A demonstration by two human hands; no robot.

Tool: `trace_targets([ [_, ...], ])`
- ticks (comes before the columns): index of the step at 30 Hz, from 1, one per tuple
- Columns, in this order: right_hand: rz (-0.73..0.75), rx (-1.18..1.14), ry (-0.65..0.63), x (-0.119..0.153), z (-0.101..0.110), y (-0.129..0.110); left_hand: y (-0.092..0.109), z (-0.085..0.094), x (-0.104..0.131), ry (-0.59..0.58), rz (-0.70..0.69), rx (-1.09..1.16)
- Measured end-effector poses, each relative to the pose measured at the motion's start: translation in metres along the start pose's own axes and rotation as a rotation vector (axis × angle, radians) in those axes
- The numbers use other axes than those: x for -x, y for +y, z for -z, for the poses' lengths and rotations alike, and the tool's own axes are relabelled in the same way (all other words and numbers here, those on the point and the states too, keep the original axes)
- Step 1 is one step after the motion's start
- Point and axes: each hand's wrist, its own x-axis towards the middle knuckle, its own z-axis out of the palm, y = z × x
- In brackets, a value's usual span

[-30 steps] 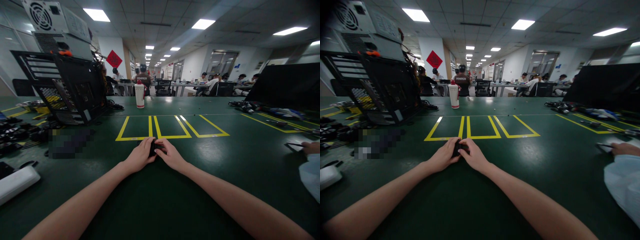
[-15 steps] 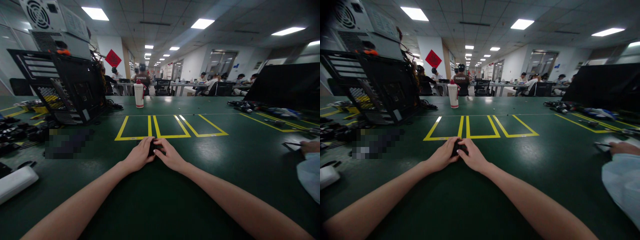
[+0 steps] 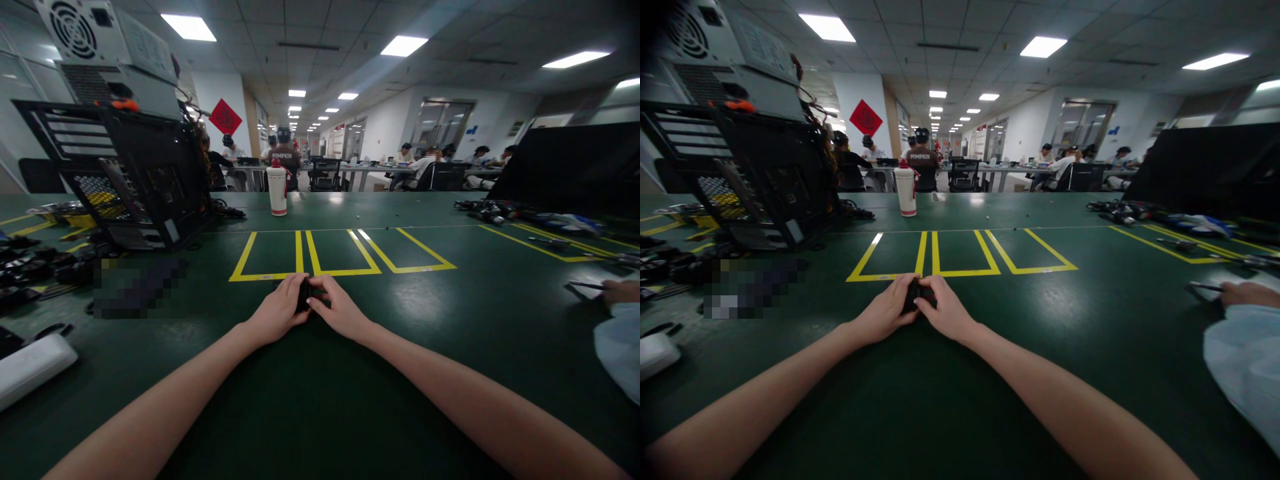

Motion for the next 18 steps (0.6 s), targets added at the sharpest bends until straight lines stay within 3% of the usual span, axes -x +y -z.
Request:
trace_targets([
  [11, 0.012, 0.002, 0.020, -0.0021, 0.0010, -0.0005, -0.0006, -0.0021, -0.0005, 0.014, -0.022, -0.011],
  [18, -0.060, -0.147, 0.021, -0.0016, -0.0026, 0.0044, -0.0014, -0.0035, -0.0013, 0.018, -0.007, -0.001],
])
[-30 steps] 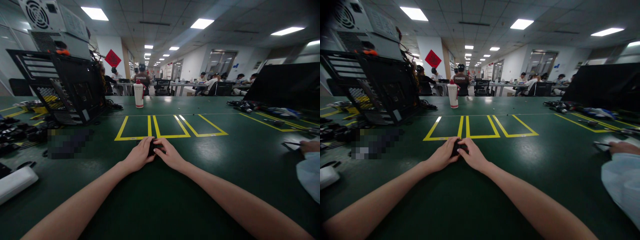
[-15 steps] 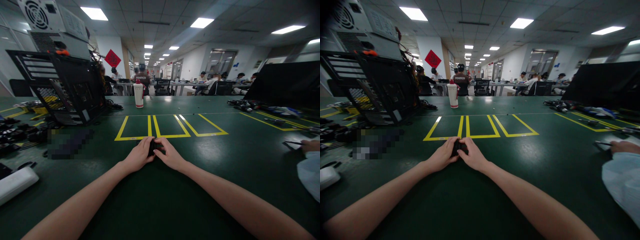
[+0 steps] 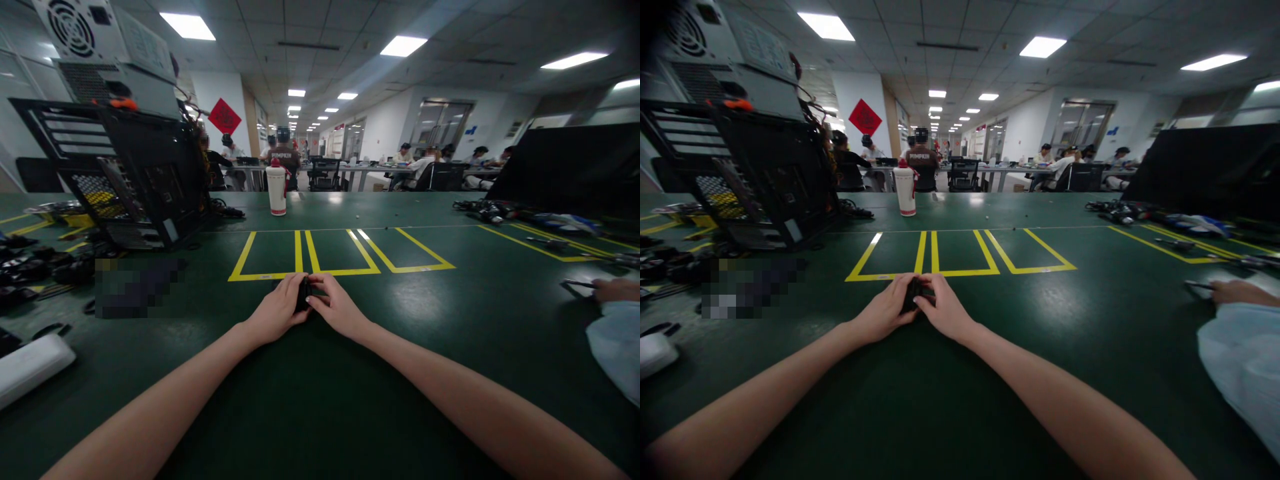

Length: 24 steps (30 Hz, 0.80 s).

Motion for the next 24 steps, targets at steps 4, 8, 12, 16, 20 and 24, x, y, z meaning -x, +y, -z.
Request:
trace_targets([
  [4, -0.053, -0.001, -0.021, -0.0010, 0.0023, 0.0056, 0.0017, 0.0017, -0.0001, -0.008, 0.009, 0.008],
  [8, -0.063, -0.063, -0.075, 0.0005, 0.0049, 0.0051, 0.0024, 0.0027, 0.0001, -0.017, 0.023, -0.010],
  [12, -0.070, -0.116, -0.099, 0.0022, 0.0055, 0.0008, 0.0016, 0.0025, 0.0005, -0.021, 0.010, -0.008],
  [16, -0.070, -0.117, -0.065, 0.0012, 0.0053, -0.0010, 0.0001, 0.0009, 0.0007, -0.008, 0.002, -0.006],
  [20, -0.084, -0.107, -0.058, 0.0001, 0.0051, -0.0022, -0.0007, 0.0002, 0.0004, -0.006, 0.002, 0.002],
  [24, -0.116, -0.097, -0.069, -0.0006, 0.0051, -0.0017, -0.0005, 0.0010, 0.0000, -0.006, 0.006, 0.005],
])
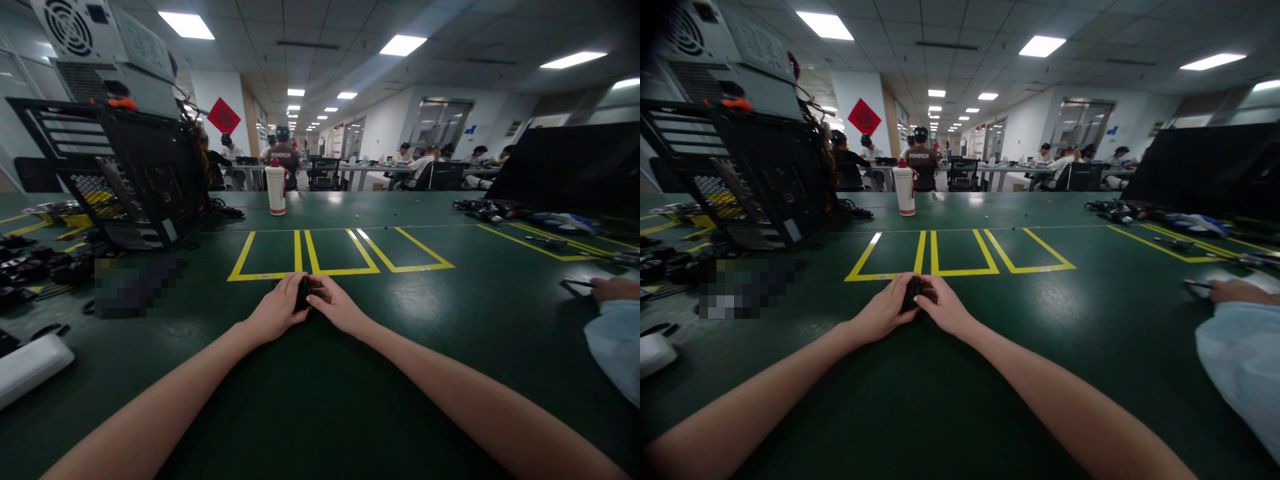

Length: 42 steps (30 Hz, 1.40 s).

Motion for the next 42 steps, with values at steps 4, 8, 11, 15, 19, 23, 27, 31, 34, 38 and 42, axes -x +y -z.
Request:
trace_targets([
  [4, -0.005, 0.000, -0.018, 0.000, 0.000, 0.000, 0.000, 0.000, 0.000, -0.004, -0.001, -0.010],
  [8, 0.022, -0.037, -0.020, 0.001, 0.000, 0.000, 0.000, 0.000, 0.001, -0.006, 0.000, -0.020],
  [11, 0.042, -0.072, -0.006, 0.000, -0.001, 0.003, 0.000, 0.000, 0.000, -0.003, -0.002, -0.020],
  [15, 0.040, -0.063, 0.004, -0.002, -0.002, 0.002, 0.000, -0.001, 0.000, -0.005, 0.009, -0.007],
  [19, -0.007, -0.030, 0.007, 0.000, -0.001, -0.007, 0.000, 0.000, 0.000, 0.001, 0.014, 0.008],
  [23, -0.052, -0.021, -0.015, 0.001, 0.001, -0.011, 0.001, 0.001, 0.001, -0.005, 0.017, 0.013],
  [27, -0.026, -0.039, -0.022, 0.002, 0.001, -0.007, 0.001, 0.001, 0.001, -0.005, 0.005, 0.003],
  [31, 0.009, -0.054, 0.001, 0.000, 0.000, 0.001, 0.000, 0.000, 0.000, 0.004, -0.002, -0.008],
  [34, 0.018, -0.044, 0.027, -0.002, 0.000, 0.005, 0.000, -0.001, 0.000, 0.014, -0.016, -0.016],
  [38, 0.015, -0.056, 0.029, -0.003, 0.000, 0.004, 0.001, 0.000, 0.000, 0.006, -0.014, -0.014],
  [42, -0.007, -0.061, 0.013, -0.002, 0.000, 0.000, 0.002, 0.002, 0.000, -0.001, 0.001, 0.003],
])
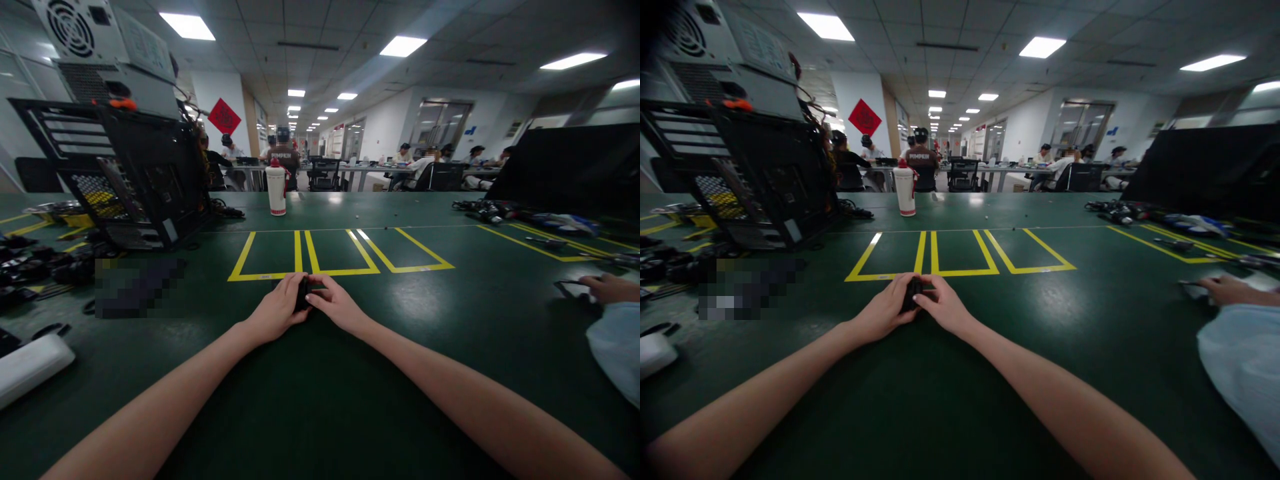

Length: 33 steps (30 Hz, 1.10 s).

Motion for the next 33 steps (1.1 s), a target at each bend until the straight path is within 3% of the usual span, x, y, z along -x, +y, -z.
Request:
trace_targets([
  [21, -0.053, -0.041, -0.021, -0.0016, 0.0011, -0.0019, -0.0026, -0.0018, 0.0006, 0.000, 0.006, 0.001],
  [33, -0.011, -0.075, -0.033, 0.0007, 0.0008, -0.0021, -0.0014, -0.0001, 0.0012, -0.002, -0.004, 0.004],
])
